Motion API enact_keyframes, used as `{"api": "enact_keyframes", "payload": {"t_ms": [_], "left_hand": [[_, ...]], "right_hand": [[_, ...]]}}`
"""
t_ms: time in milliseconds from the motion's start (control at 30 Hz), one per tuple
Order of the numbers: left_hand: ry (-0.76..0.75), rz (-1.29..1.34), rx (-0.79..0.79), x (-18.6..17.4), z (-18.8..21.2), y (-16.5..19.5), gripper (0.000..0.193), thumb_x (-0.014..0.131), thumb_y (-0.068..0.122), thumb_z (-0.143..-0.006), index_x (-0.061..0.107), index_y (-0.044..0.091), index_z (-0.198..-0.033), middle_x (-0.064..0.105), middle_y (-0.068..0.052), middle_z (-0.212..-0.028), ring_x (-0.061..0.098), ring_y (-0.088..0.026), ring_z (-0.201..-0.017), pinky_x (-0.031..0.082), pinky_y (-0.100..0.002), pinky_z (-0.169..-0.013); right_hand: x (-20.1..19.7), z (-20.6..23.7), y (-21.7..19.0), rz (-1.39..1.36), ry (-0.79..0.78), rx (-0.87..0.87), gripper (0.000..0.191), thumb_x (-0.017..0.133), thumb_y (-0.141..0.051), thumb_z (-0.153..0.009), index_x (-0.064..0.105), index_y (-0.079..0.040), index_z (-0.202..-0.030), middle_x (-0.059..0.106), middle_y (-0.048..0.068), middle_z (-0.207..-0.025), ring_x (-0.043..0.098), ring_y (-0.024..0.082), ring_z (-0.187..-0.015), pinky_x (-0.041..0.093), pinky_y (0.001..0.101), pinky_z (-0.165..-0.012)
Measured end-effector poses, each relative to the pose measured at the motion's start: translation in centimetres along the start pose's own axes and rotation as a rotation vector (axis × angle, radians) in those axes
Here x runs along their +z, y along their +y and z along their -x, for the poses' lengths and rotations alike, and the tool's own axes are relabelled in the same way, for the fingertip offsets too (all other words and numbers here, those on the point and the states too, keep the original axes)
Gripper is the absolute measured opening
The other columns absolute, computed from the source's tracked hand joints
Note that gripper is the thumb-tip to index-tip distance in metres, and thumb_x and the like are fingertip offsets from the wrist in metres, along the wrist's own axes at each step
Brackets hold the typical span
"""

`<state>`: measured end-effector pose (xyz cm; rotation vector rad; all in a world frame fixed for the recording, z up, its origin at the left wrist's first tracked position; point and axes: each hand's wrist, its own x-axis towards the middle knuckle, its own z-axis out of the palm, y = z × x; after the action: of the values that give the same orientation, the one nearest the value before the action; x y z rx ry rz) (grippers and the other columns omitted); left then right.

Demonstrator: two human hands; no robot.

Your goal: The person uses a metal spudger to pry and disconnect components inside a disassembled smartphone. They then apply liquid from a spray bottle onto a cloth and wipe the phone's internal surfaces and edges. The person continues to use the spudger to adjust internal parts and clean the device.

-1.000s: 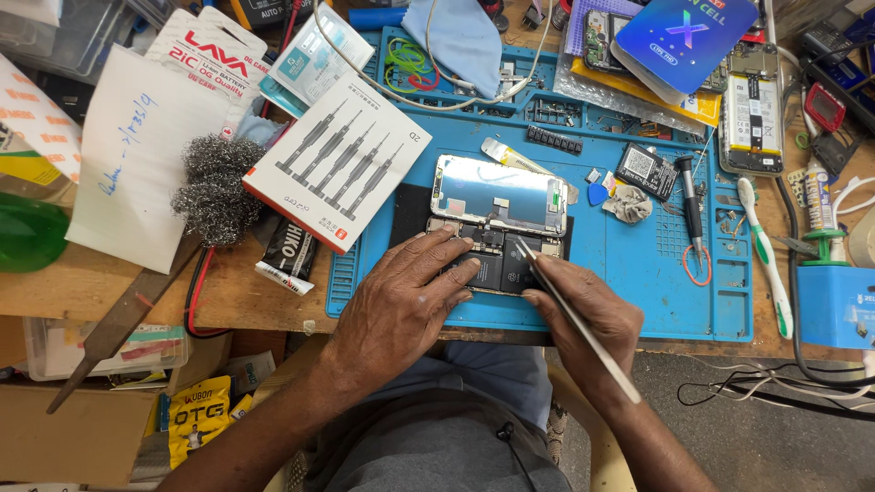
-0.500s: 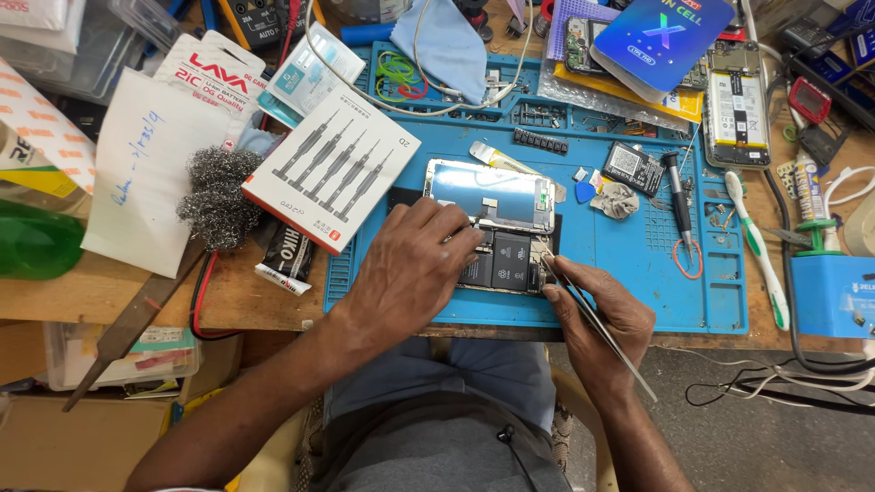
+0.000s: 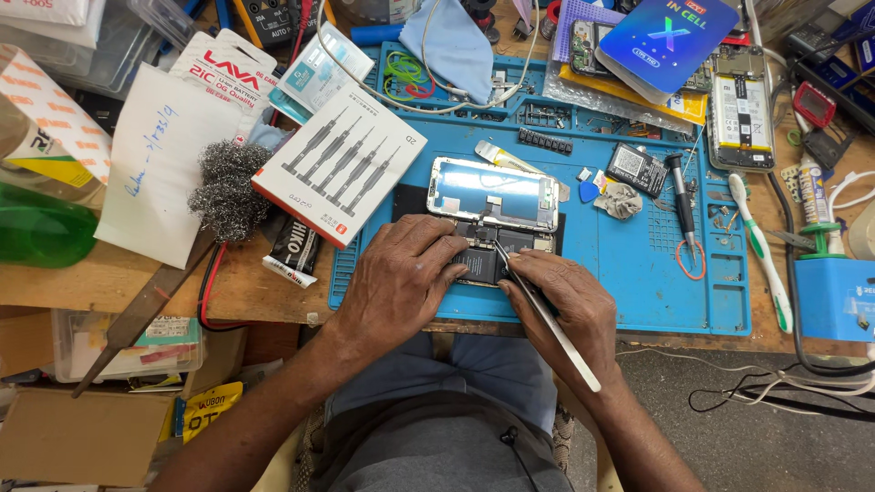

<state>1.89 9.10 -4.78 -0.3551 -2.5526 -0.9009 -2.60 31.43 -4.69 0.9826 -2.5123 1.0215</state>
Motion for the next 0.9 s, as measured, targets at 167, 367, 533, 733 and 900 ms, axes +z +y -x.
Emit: {"api": "enact_keyframes", "payload": {"t_ms": [167, 367, 533, 733, 900], "left_hand": [[0.022, -0.01, 0.013, 0.21, 0.26, -0.29, 0.027, 0.076, 0.017, -0.089, 0.071, 0.004, -0.112, 0.067, -0.01, -0.116, 0.063, -0.028, -0.114, 0.049, -0.044, -0.094], [0.004, -0.005, 0.002, 0.32, 0.39, -0.51, 0.027, 0.077, 0.017, -0.09, 0.071, 0.003, -0.112, 0.067, -0.01, -0.116, 0.063, -0.028, -0.114, 0.049, -0.045, -0.093], [0.014, -0.015, 0.008, 0.51, 0.53, -0.63, 0.028, 0.077, 0.018, -0.09, 0.071, 0.004, -0.113, 0.067, -0.01, -0.117, 0.063, -0.027, -0.116, 0.049, -0.044, -0.096], [0.01, -0.012, 0.003, 0.47, 0.59, -0.64, 0.028, 0.077, 0.018, -0.09, 0.072, 0.004, -0.113, 0.067, -0.01, -0.117, 0.063, -0.027, -0.117, 0.049, -0.044, -0.097], [0.004, -0.003, -0.003, 0.33, 0.57, -0.58, 0.028, 0.077, 0.018, -0.089, 0.072, 0.004, -0.113, 0.067, -0.01, -0.117, 0.063, -0.027, -0.116, 0.049, -0.044, -0.096]], "right_hand": [[0.36, 0.15, 0.0, -0.019, 0.005, 0.008, 0.034, 0.083, -0.011, -0.085, 0.072, -0.007, -0.118, 0.076, 0.013, -0.116, 0.073, 0.028, -0.114, 0.06, 0.039, -0.094], [0.53, 0.23, -0.2, -0.027, 0.012, 0.03, 0.034, 0.082, -0.011, -0.087, 0.072, -0.007, -0.119, 0.076, 0.013, -0.117, 0.073, 0.027, -0.116, 0.06, 0.0394, -0.095], [0.57, 0.41, -0.47, -0.056, 0.006, 0.103, 0.034, 0.08, -0.011, -0.088, 0.072, -0.006, -0.12, 0.075, 0.013, -0.118, 0.072, 0.027, -0.115, 0.062, 0.0368, -0.094], [0.66, 0.32, -0.45, -0.064, 0.018, 0.137, 0.034, 0.08, -0.013, -0.089, 0.071, -0.005, -0.121, 0.075, 0.014, -0.118, 0.074, 0.024, -0.111, 0.063, 0.0342, -0.09], [0.71, 0.26, -0.6, -0.118, 0.027, 0.227, 0.033, 0.08, -0.013, -0.088, 0.073, -0.006, -0.12, 0.076, 0.012, -0.116, 0.075, 0.021, -0.107, 0.064, 0.0318, -0.086]]}}
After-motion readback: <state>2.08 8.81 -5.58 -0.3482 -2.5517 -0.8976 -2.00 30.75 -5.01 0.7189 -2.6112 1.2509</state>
